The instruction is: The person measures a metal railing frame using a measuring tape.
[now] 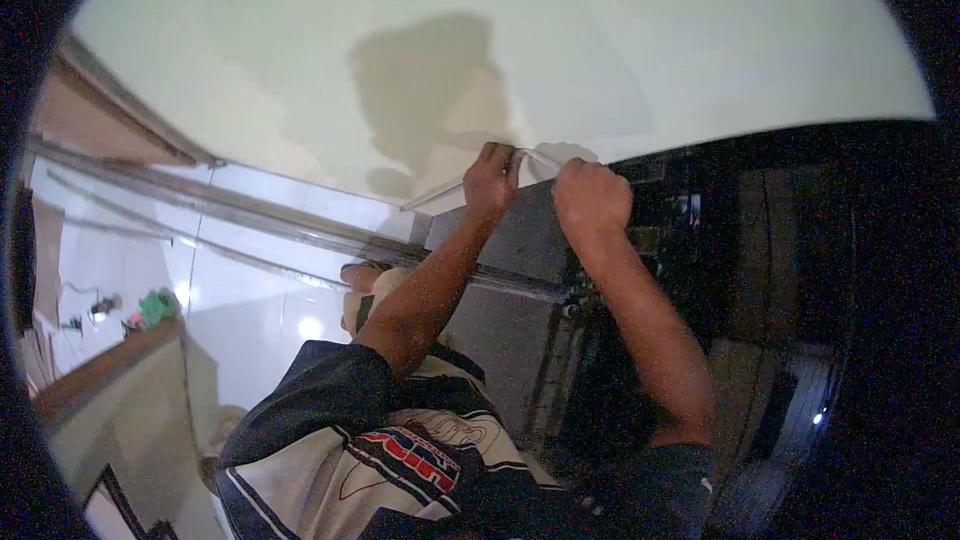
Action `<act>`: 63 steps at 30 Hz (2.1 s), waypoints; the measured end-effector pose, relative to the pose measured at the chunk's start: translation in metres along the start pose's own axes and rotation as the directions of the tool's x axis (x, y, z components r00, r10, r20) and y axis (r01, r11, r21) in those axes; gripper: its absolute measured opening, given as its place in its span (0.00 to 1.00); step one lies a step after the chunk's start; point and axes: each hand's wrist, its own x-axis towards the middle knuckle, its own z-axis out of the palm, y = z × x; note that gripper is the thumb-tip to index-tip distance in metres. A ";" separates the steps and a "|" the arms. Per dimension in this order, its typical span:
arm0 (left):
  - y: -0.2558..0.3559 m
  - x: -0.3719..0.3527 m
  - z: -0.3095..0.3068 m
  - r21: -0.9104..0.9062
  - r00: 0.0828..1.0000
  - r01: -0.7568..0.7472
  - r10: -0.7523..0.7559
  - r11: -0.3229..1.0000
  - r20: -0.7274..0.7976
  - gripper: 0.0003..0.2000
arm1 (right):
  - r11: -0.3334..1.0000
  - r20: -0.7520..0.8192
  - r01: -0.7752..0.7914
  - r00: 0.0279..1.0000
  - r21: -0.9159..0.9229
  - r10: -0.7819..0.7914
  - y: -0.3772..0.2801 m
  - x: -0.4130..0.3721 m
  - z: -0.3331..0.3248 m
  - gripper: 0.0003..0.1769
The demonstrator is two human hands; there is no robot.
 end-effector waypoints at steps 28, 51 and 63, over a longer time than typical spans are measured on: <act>-0.004 -0.002 0.009 0.278 0.981 -0.177 0.146 0.944 0.130 0.14 | 0.756 -0.035 -0.451 0.848 0.475 0.529 0.083 -0.265 -0.007 0.04; 0.014 0.000 0.001 0.348 0.963 -0.215 0.139 0.912 0.232 0.14 | 0.673 -0.084 -0.398 0.822 0.623 0.563 0.060 -0.258 0.040 0.07; 0.010 -0.002 0.003 0.352 0.963 -0.198 0.115 0.915 0.244 0.17 | 0.560 0.019 -0.437 0.799 0.704 0.601 0.047 -0.254 0.047 0.08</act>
